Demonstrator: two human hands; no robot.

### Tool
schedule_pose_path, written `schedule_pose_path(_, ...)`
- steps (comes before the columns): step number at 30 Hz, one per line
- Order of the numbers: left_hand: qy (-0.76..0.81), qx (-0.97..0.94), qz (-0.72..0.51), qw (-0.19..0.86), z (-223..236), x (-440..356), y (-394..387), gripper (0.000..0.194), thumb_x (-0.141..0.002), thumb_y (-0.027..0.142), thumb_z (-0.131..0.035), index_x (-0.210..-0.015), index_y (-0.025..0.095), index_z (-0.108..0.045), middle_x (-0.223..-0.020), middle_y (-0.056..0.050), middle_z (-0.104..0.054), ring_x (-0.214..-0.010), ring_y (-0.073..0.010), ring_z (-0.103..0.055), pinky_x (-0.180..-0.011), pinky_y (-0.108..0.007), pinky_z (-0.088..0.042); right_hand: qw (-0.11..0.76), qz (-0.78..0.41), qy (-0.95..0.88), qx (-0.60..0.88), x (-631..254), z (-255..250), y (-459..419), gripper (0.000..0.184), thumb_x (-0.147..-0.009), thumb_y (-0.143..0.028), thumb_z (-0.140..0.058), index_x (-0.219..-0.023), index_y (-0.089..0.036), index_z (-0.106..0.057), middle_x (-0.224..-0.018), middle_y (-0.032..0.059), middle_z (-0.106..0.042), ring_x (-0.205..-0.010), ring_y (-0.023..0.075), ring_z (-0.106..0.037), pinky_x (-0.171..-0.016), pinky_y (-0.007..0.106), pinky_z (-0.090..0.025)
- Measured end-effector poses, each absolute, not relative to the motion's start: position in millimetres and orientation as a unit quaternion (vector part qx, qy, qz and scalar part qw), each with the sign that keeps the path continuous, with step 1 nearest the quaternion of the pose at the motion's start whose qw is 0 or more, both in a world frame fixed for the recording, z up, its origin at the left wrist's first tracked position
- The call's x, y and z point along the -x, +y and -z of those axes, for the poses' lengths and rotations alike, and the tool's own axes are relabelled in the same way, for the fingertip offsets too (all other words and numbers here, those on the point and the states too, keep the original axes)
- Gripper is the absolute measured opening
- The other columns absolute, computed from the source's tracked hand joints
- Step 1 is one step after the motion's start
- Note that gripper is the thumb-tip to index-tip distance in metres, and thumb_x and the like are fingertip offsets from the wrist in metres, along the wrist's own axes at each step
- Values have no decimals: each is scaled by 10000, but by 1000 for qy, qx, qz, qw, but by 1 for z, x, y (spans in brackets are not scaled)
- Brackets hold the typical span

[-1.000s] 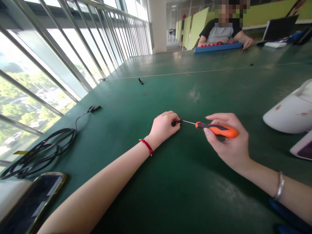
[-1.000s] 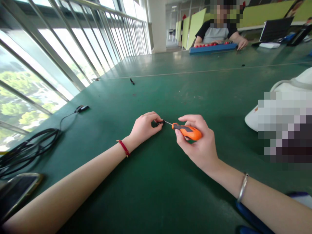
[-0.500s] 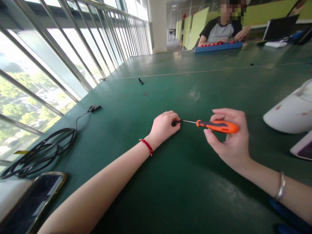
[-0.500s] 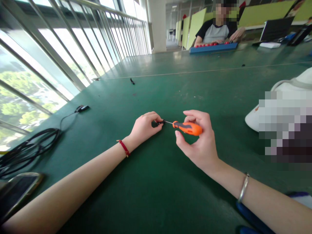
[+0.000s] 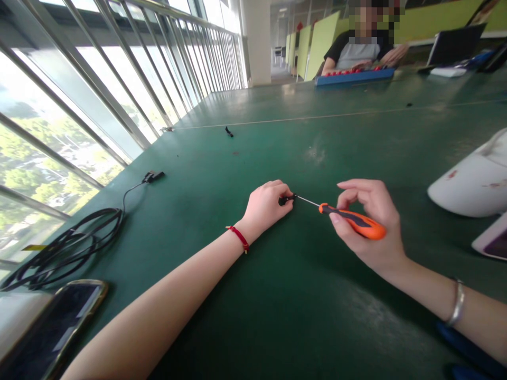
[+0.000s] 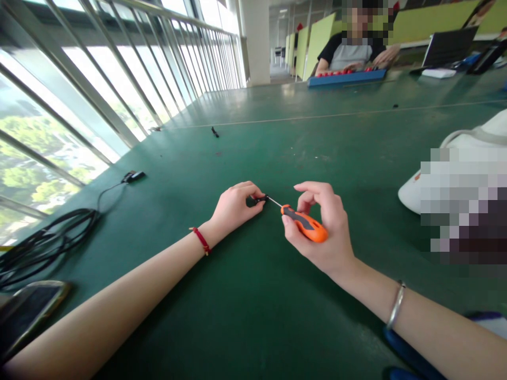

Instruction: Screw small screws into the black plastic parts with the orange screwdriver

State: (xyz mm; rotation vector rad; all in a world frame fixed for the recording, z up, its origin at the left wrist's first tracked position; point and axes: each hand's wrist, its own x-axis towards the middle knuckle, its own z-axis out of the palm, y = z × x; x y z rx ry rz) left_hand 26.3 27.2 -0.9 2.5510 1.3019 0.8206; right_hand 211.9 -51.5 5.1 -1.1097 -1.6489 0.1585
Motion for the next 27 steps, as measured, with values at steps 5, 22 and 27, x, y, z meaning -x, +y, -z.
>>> schedule_pose_path(5, 433, -854, -275, 81, 2, -26, 28, 57, -753, 194, -573, -761, 181, -628, -849, -6, -660, -793, -150, -608, -712, -271, -476, 514, -55, -703, 488, -211, -7, -54, 90, -769, -261, -616, -844, -236, -573, -621, -22, -583, -578, 141, -556, -606, 322, -446)
schedule_pose_path(22, 436, -852, -280, 78, 2, -26, 28, 54, -742, 191, -574, -752, 181, -627, -843, 3, -664, -785, -149, -609, -690, -266, -463, 586, -58, -685, 429, -209, -5, -51, 343, -717, -155, -635, -1034, -240, -535, -813, 16, -563, -705, 152, -579, -656, 317, -494)
schedule_pose_path(27, 433, -854, -278, 76, 2, -26, 28, 62, -748, 194, -572, -760, 178, -631, -843, -6, -667, -790, -150, -611, -699, -265, -463, 537, -83, -702, 460, -211, -7, -53, 293, -740, -233, -634, -1015, -238, -535, -640, -24, -522, -567, 133, -521, -563, 306, -461)
